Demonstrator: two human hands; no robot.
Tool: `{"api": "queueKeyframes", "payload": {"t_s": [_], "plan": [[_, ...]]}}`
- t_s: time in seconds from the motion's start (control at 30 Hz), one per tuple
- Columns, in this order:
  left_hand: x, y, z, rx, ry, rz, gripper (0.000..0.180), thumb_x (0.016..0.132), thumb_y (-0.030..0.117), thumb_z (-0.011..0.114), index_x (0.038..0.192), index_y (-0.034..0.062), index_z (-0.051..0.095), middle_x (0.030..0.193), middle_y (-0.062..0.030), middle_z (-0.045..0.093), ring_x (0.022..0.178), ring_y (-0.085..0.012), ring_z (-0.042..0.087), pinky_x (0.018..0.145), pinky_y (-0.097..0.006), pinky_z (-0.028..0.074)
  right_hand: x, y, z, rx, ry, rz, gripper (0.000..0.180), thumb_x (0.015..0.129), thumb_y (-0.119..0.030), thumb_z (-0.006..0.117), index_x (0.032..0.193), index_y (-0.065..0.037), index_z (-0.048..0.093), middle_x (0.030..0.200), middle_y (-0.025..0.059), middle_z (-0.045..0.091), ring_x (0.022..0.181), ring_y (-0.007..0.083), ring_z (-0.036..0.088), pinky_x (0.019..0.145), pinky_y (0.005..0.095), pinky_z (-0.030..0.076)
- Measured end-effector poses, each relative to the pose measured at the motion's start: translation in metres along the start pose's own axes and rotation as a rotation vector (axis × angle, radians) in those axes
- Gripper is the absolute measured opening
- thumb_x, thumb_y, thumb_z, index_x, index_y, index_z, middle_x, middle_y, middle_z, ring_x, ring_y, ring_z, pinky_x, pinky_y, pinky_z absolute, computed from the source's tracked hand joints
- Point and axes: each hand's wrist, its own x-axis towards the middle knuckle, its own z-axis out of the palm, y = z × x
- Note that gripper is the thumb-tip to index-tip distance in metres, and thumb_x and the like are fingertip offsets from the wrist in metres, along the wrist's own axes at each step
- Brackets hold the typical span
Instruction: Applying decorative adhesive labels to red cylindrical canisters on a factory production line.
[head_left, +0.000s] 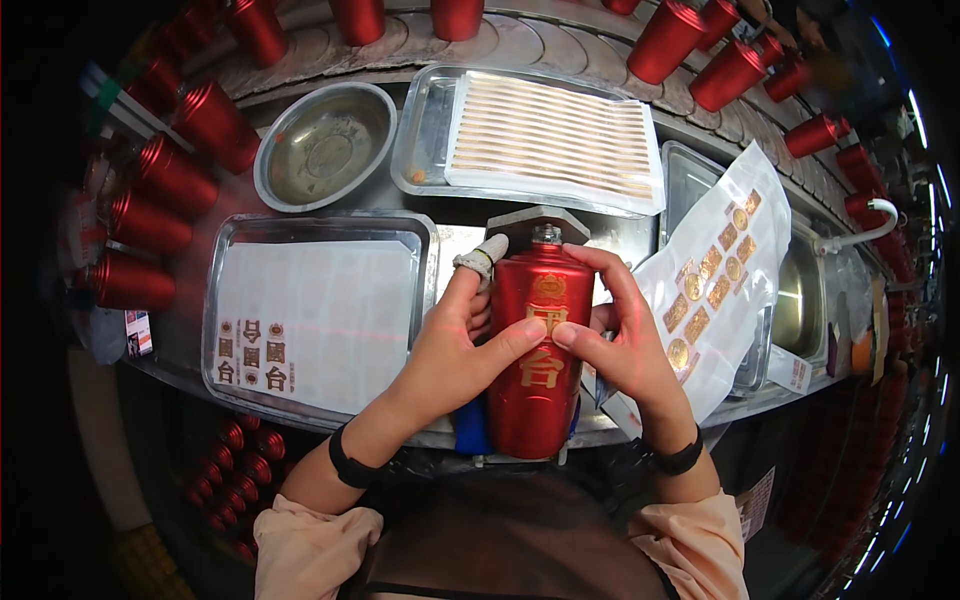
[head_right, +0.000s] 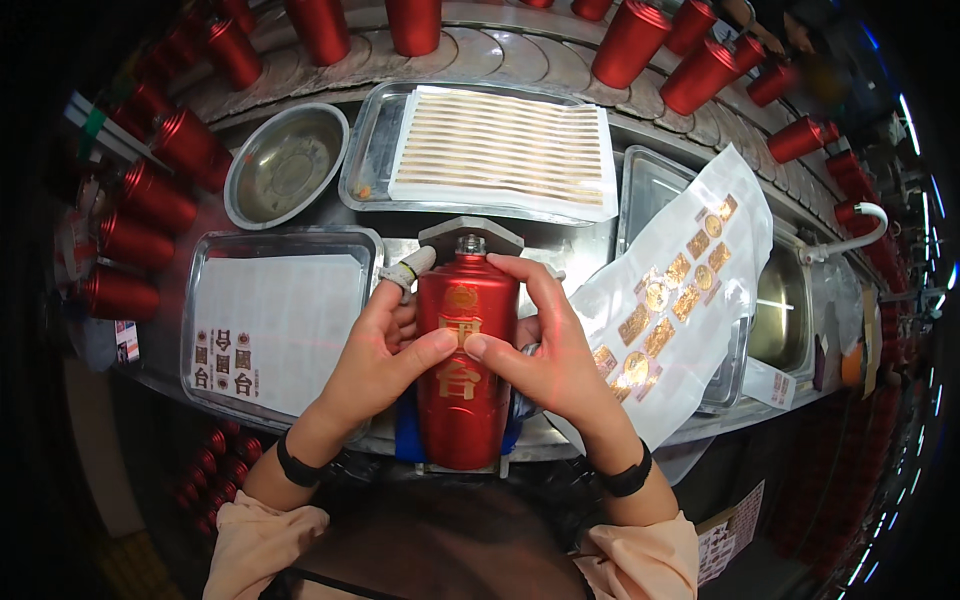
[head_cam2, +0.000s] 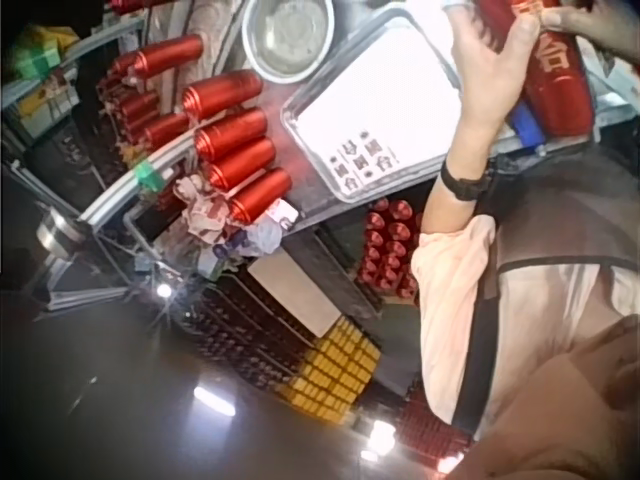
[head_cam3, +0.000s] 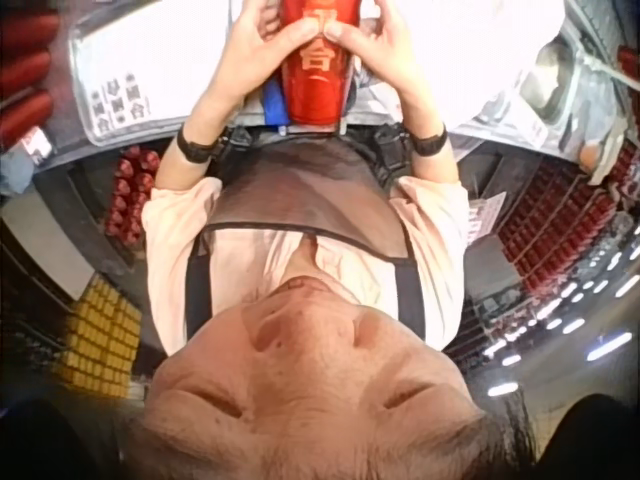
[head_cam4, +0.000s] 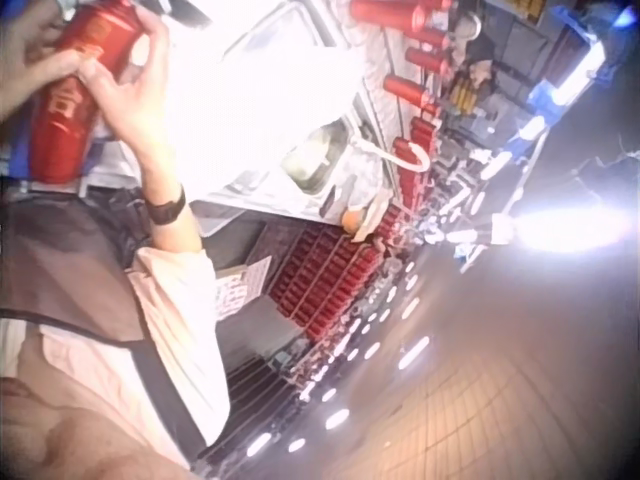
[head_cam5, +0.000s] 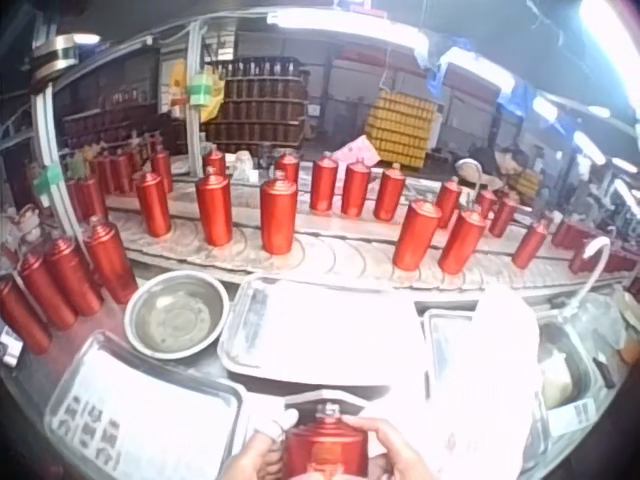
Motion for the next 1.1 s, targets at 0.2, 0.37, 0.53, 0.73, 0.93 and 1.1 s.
{"api": "queueKeyframes", "payload": {"t_s": [0.2, 0.37, 0.53, 0.73, 0.93, 1.1], "plan": [[-0.009, -0.011, 0.0, -0.071, 0.013, 0.029, 0.09, 0.089, 0.018, 0.074, 0.154, -0.0014, 0.015, 0.147, -0.0257, 0.039, 0.135, -0.028, 0.046, 0.111, -0.038, 0.038, -0.006, -0.003, 0.006, -0.059, 0.01, 0.011, 0.077, 0.077, -0.019, 0.081, 0.143, -0.005, 0.043, 0.132, 0.0125, 0.048, 0.091, 0.0118, 0.064, 0.069, 0.0234, 0.053], [-0.01, -0.012, 0.001, -0.075, 0.004, 0.032, 0.092, 0.09, 0.018, 0.073, 0.155, -0.0011, 0.012, 0.148, -0.0253, 0.038, 0.136, -0.028, 0.045, 0.111, -0.038, 0.037, -0.008, -0.006, 0.003, -0.054, -0.01, 0.012, 0.081, 0.077, -0.022, 0.082, 0.145, -0.005, 0.041, 0.133, 0.0152, 0.046, 0.101, 0.0162, 0.063, 0.07, 0.0251, 0.055], [-0.022, -0.014, 0.001, -0.064, 0.0, 0.021, 0.093, 0.09, 0.018, 0.073, 0.155, -0.0005, 0.009, 0.149, -0.0247, 0.037, 0.139, -0.0278, 0.042, 0.113, -0.039, 0.033, -0.018, -0.001, 0.013, -0.096, 0.066, 0.028, 0.092, 0.076, -0.022, 0.083, 0.151, -0.006, 0.033, 0.138, 0.0192, 0.042, 0.103, 0.0166, 0.061, 0.069, 0.023, 0.054], [-0.025, -0.014, -0.007, -0.009, -0.098, -0.032, 0.096, 0.089, 0.018, 0.075, 0.156, 0.0023, 0.009, 0.151, -0.0233, 0.035, 0.141, -0.0283, 0.039, 0.115, -0.04, 0.03, -0.023, -0.002, 0.0, 0.009, -0.048, 0.159, 0.101, 0.076, -0.018, 0.083, 0.156, -0.006, 0.021, 0.147, 0.025, 0.036, 0.116, 0.0234, 0.059, 0.076, 0.0262, 0.057], [-0.025, -0.017, -0.007, -0.008, -0.099, -0.066, 0.1, 0.086, 0.02, 0.077, 0.156, 0.0022, 0.008, 0.151, -0.0227, 0.035, 0.14, -0.0287, 0.04, 0.116, -0.041, 0.029, -0.027, 0.004, 0.013, 0.082, -0.025, 0.008, 0.108, 0.076, -0.014, 0.081, 0.158, -0.007, 0.011, 0.15, 0.0289, 0.031, 0.124, 0.027, 0.056, 0.078, 0.0272, 0.058], [-0.026, -0.01, -0.006, 0.033, -0.106, -0.075, 0.103, 0.084, 0.019, 0.079, 0.157, 0.0026, 0.008, 0.152, -0.0221, 0.034, 0.14, -0.0277, 0.039, 0.116, -0.041, 0.029, -0.029, 0.005, 0.004, 0.089, -0.073, 0.01, 0.108, 0.077, -0.013, 0.08, 0.159, -0.007, 0.01, 0.151, 0.0302, 0.03, 0.117, 0.0234, 0.058, 0.073, 0.0239, 0.055]]}}
